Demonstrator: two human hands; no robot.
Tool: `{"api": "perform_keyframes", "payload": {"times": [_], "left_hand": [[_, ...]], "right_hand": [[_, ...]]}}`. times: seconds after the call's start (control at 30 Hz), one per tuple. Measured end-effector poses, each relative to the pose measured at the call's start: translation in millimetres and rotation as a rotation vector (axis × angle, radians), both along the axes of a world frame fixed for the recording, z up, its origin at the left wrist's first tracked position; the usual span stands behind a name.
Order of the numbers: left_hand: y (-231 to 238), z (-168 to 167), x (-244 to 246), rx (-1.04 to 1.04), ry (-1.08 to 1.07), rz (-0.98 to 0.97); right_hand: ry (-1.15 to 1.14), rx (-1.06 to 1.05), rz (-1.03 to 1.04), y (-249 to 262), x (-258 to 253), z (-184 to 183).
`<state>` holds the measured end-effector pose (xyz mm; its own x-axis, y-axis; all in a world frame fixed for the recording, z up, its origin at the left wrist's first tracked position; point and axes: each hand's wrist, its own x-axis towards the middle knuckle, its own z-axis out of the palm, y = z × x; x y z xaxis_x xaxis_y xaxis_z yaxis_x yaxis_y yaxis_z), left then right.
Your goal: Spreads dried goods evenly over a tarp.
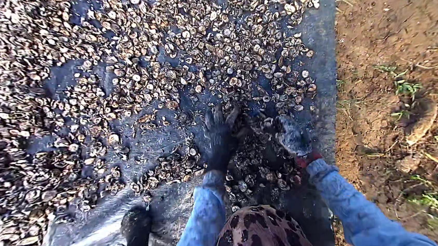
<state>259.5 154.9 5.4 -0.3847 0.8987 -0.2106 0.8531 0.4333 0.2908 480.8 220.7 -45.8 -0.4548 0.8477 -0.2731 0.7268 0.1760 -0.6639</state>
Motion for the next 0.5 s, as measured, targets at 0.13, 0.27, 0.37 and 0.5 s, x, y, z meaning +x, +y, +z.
{"api": "perform_keyframes", "payload": {"times": [0.13, 0.27, 0.37, 0.5], "left_hand": [[20.9, -61.5, 9.9, 0.067, 0.053, -0.1], [-23.2, -54.9, 66.7, -0.171, -0.119, -0.251], [-29.0, -44.7, 53.0, -0.012, -0.342, -0.153], [34.3, -7.4, 23.3, 0.205, -0.324, -0.061]], "right_hand": [[-0.136, 0.26, 0.059, 52.4, -5.1, -6.2], [-0.237, 0.285, 0.129, -0.6, -0.8, -37.8], [-0.105, 0.228, 0.121, -32.6, 17.4, -30.1], [-0.017, -0.031, -0.157, 26.6, 13.3, 11.1]]}}
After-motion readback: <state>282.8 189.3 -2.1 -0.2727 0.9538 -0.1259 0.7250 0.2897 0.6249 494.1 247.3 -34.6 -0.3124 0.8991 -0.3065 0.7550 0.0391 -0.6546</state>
